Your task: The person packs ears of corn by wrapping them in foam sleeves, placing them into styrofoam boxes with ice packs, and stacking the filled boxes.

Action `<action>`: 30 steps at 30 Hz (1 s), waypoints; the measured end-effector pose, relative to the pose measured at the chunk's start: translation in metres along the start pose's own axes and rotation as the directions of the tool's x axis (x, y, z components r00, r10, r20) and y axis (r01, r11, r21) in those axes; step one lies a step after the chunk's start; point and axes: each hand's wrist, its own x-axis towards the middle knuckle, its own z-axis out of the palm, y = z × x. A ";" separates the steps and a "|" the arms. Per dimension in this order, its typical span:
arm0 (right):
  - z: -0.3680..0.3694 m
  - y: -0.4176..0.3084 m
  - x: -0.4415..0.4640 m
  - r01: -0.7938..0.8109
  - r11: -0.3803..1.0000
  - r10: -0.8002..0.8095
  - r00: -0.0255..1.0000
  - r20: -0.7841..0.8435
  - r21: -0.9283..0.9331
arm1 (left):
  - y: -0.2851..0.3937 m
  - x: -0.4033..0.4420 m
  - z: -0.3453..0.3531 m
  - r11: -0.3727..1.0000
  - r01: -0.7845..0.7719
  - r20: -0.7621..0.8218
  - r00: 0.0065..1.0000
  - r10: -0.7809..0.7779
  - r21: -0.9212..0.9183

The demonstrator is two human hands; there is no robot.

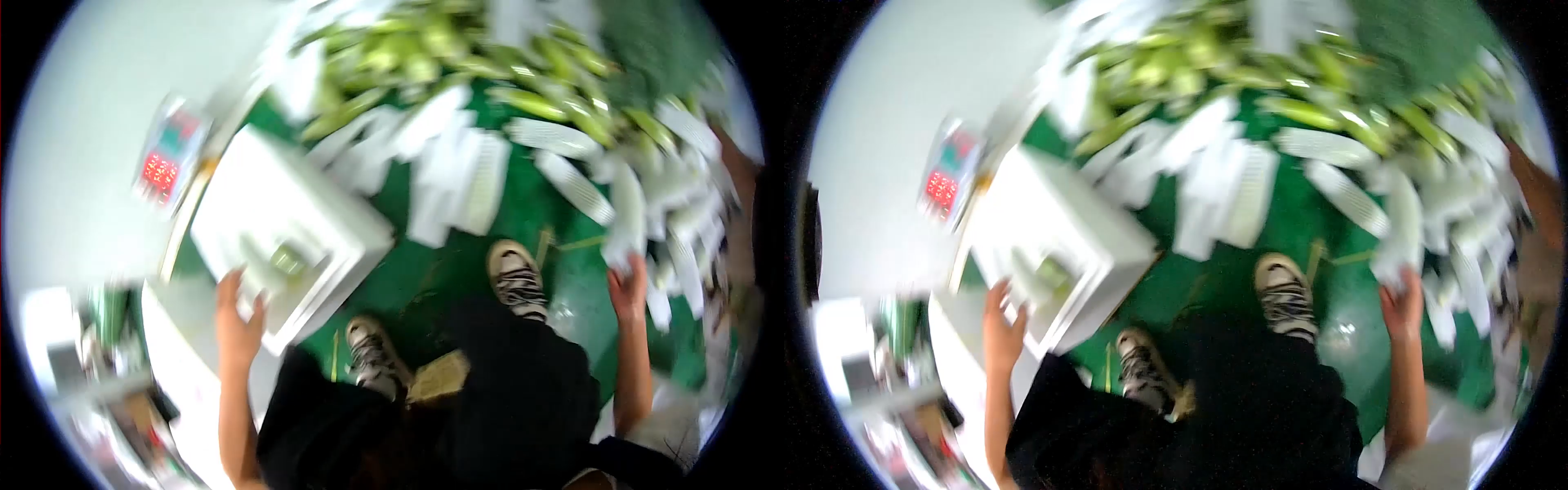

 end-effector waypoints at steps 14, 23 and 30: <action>0.059 0.010 -0.051 0.032 0.912 0.048 0.982 0.184 -0.409 | 0.015 0.063 0.087 0.897 -0.366 0.043 0.929 0.367 0.249; 0.075 0.015 -0.060 0.062 0.849 0.046 0.981 0.189 -0.525 | -0.019 0.095 0.117 0.932 -0.293 -0.299 0.889 0.348 0.212; 0.041 -0.035 -0.081 0.180 0.900 -0.051 0.948 0.314 -0.396 | -0.001 0.092 0.094 0.933 -0.302 -0.085 0.943 0.323 0.198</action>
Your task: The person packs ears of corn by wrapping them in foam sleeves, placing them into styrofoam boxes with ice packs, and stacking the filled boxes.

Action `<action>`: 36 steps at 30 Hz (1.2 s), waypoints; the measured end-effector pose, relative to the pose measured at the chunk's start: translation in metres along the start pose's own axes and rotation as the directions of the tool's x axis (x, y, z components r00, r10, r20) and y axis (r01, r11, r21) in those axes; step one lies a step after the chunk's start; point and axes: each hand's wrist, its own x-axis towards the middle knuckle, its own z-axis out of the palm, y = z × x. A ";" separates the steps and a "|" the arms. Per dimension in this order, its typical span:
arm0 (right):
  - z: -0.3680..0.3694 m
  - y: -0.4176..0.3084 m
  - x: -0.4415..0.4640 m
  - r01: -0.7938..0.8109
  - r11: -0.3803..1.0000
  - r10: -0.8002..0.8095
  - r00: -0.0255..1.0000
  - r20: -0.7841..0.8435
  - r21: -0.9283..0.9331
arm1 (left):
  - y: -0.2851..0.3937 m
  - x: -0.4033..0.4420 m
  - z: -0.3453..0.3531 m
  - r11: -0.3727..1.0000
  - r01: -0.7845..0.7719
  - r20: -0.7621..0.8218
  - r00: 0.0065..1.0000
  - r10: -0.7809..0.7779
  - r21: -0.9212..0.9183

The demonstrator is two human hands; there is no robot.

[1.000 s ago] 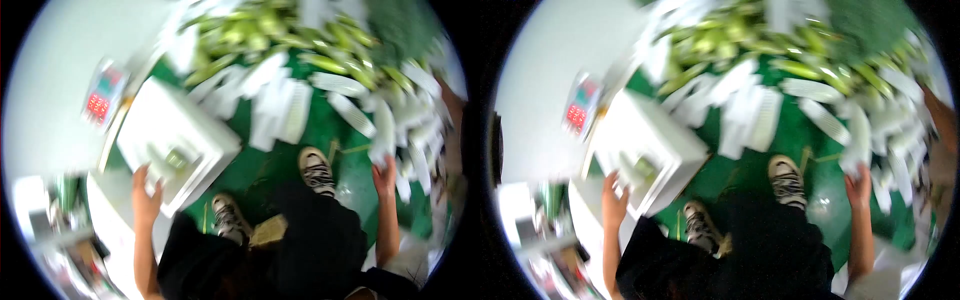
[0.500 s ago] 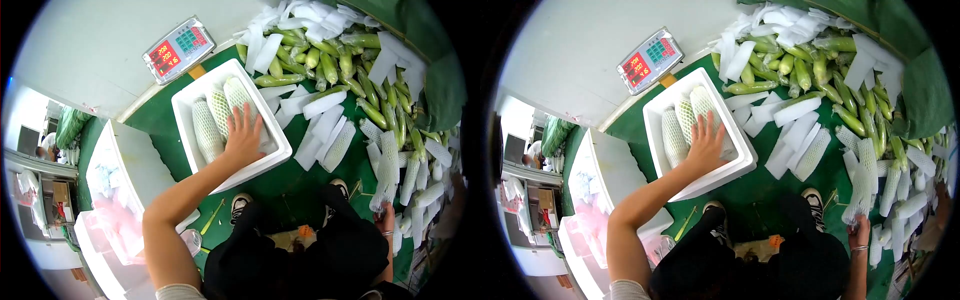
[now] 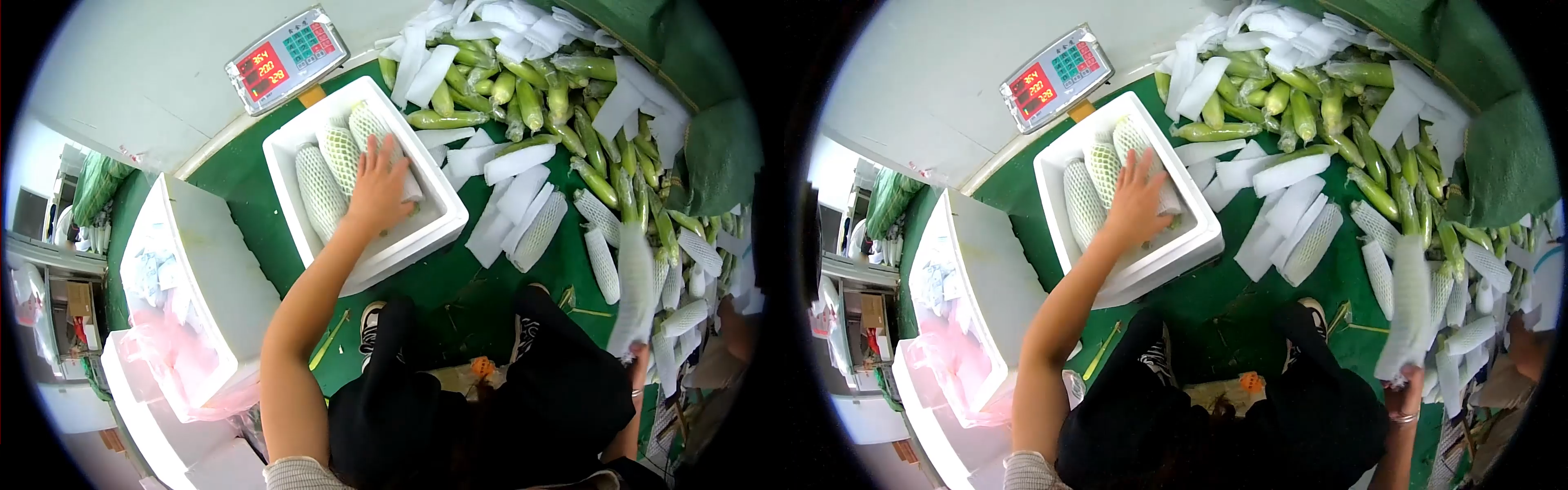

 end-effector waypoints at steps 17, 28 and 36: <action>-0.039 0.137 0.092 0.064 0.571 -0.106 0.994 0.004 -0.819 | 0.000 -0.039 -0.040 0.969 0.201 0.024 0.978 -0.207 0.146; 0.010 0.133 0.117 0.067 0.059 -0.129 0.990 0.059 -0.996 | -0.016 -0.046 -0.029 0.808 0.505 0.175 0.804 -0.568 0.304; 0.017 0.108 0.093 -0.101 0.231 -0.047 0.992 -0.115 -0.968 | -0.099 -0.060 -0.081 0.125 0.557 0.352 0.667 -0.656 -0.821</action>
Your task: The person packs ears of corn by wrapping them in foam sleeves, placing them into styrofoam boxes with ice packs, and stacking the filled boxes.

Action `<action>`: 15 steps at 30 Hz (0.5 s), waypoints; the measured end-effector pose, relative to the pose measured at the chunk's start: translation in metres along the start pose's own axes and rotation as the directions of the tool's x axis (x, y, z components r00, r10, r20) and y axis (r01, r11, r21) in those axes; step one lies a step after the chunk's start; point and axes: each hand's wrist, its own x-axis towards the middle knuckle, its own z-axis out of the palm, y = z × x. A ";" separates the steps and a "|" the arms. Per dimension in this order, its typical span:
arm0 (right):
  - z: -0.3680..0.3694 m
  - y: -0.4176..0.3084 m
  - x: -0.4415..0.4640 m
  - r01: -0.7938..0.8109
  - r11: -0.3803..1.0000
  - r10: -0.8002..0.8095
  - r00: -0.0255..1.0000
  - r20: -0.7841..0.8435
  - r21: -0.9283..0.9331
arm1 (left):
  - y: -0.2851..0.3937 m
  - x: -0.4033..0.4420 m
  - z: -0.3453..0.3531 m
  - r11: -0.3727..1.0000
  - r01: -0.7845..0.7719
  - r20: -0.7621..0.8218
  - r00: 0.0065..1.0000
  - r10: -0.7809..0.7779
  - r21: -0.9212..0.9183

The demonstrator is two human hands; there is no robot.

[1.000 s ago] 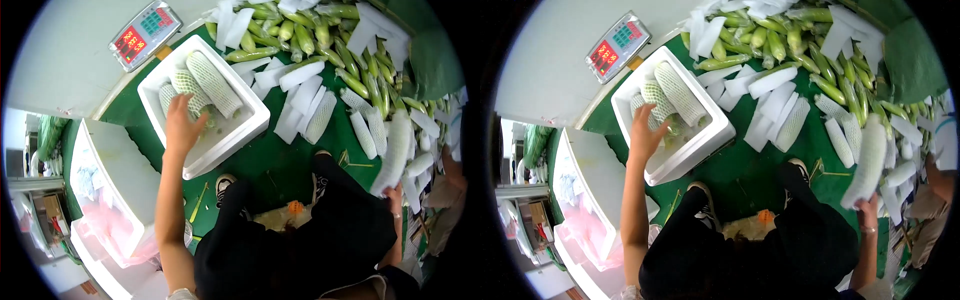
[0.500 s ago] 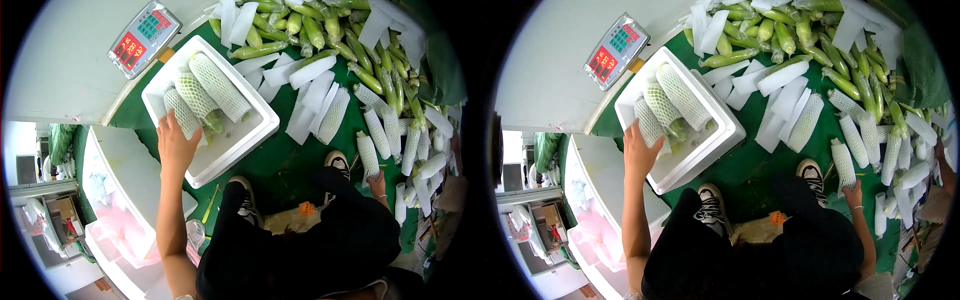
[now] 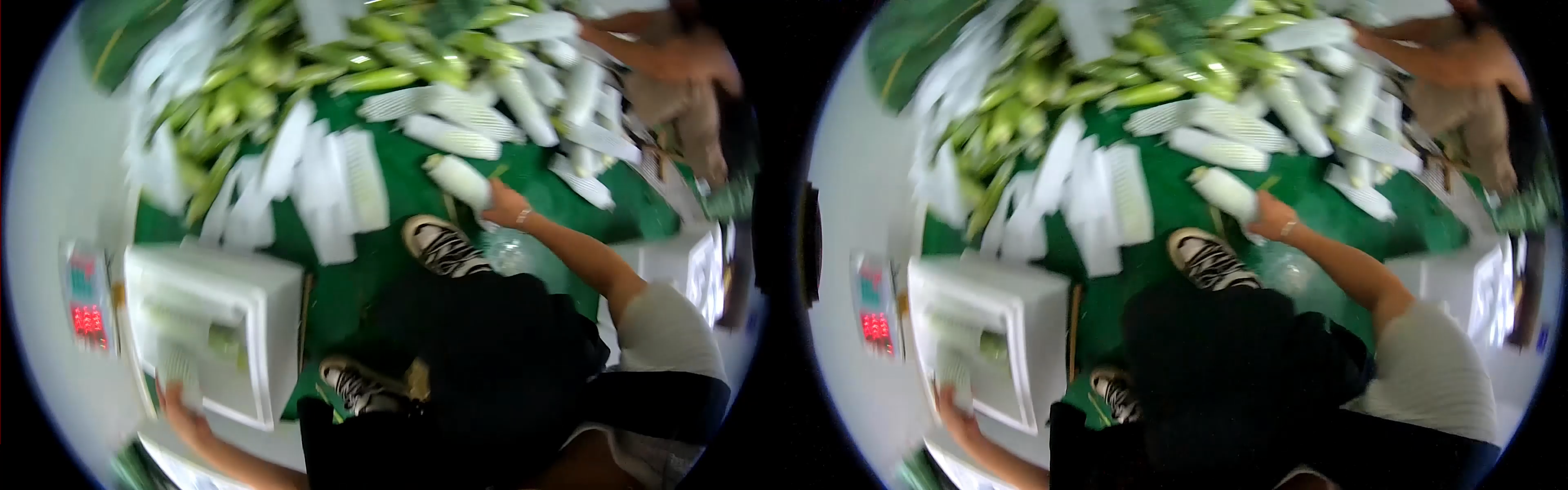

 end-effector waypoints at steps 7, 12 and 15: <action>-0.019 0.029 0.004 0.079 0.993 -0.109 0.901 -0.419 -0.089 | -0.009 -0.057 -0.009 0.898 -0.290 -0.522 0.849 0.082 -0.330; -0.086 0.032 0.077 0.307 0.930 -0.368 0.794 -0.484 -0.204 | 0.009 -0.088 0.094 0.879 -0.180 -0.045 0.983 0.179 -0.442; -0.078 0.022 0.133 0.239 0.953 -0.270 0.950 -0.159 -0.187 | 0.014 -0.101 0.175 0.898 0.095 0.423 0.900 0.107 -0.429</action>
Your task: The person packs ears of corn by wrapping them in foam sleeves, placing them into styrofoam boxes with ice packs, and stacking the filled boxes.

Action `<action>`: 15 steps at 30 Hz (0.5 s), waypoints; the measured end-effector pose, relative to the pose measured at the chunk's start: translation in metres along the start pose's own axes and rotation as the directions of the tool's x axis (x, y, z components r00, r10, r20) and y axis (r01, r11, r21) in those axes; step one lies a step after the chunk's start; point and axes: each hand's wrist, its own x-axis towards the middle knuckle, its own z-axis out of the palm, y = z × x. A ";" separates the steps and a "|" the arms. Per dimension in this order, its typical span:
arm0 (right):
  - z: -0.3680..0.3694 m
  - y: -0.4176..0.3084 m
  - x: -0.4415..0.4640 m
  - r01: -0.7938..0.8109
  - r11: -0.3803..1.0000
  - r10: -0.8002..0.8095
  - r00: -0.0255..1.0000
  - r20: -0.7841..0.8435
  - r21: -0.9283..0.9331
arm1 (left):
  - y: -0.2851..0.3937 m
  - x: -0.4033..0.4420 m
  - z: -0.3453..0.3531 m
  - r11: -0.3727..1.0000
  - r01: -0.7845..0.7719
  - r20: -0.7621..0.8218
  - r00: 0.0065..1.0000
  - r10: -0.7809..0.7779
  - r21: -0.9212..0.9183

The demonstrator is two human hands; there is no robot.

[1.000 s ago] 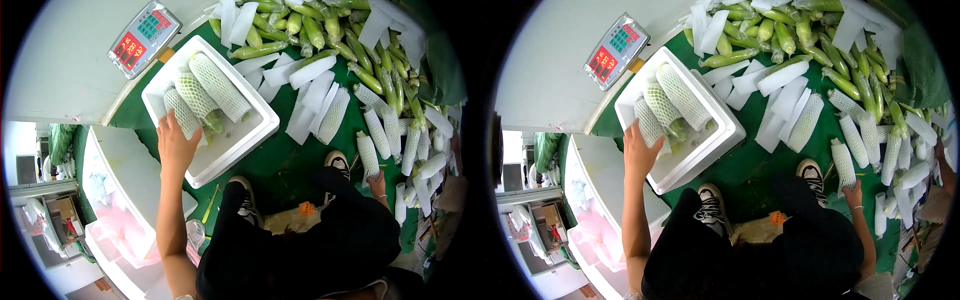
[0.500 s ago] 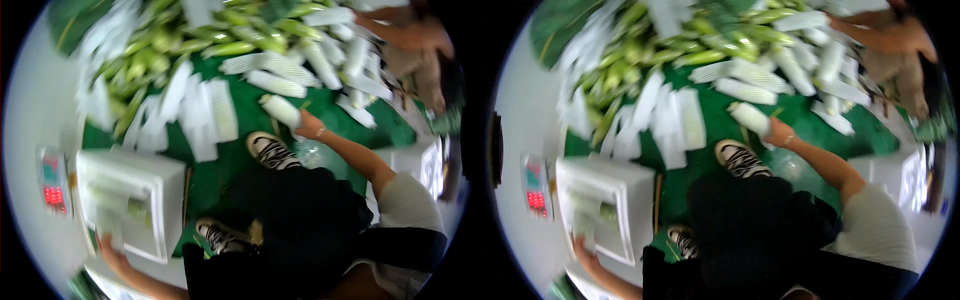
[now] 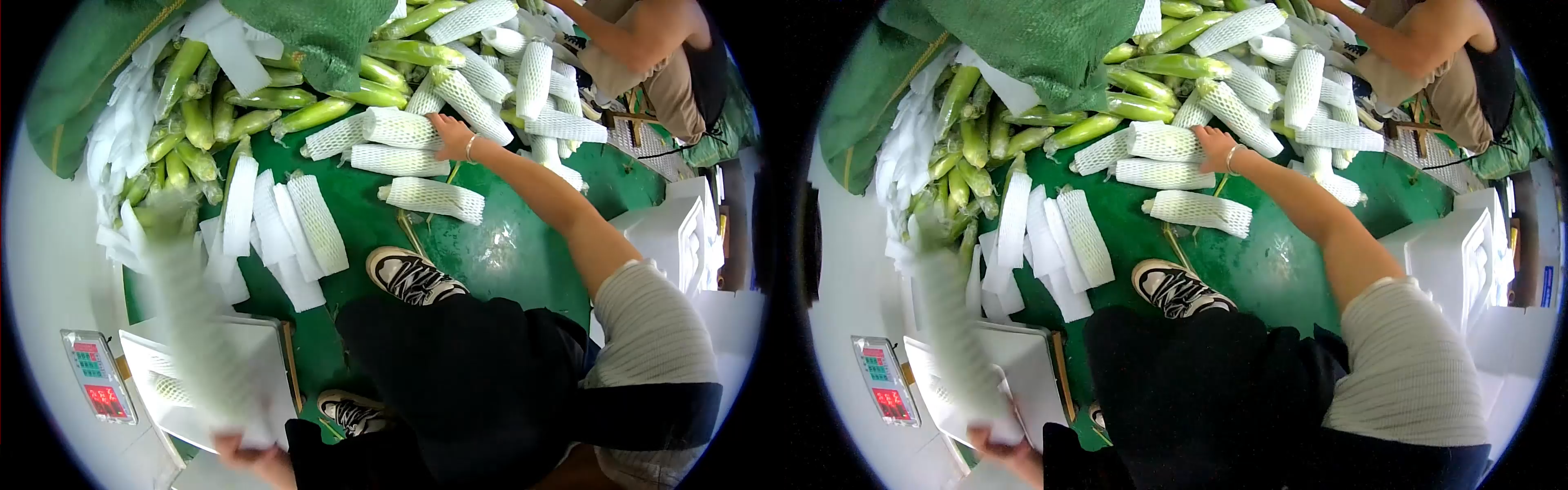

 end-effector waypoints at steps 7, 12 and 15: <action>-0.013 0.032 -0.052 -0.165 0.820 0.186 0.982 0.018 0.547 | -0.103 0.061 0.129 0.895 0.424 0.434 0.787 -0.439 0.136; 0.022 0.045 -0.133 -0.248 0.897 0.325 0.931 -0.166 0.366 | -0.167 0.073 0.163 0.967 0.076 0.739 0.632 -0.235 0.242; -0.003 -0.017 -0.153 -0.145 0.977 0.193 0.914 -0.358 0.156 | -0.176 0.061 0.212 0.967 0.164 0.870 0.426 -0.250 0.198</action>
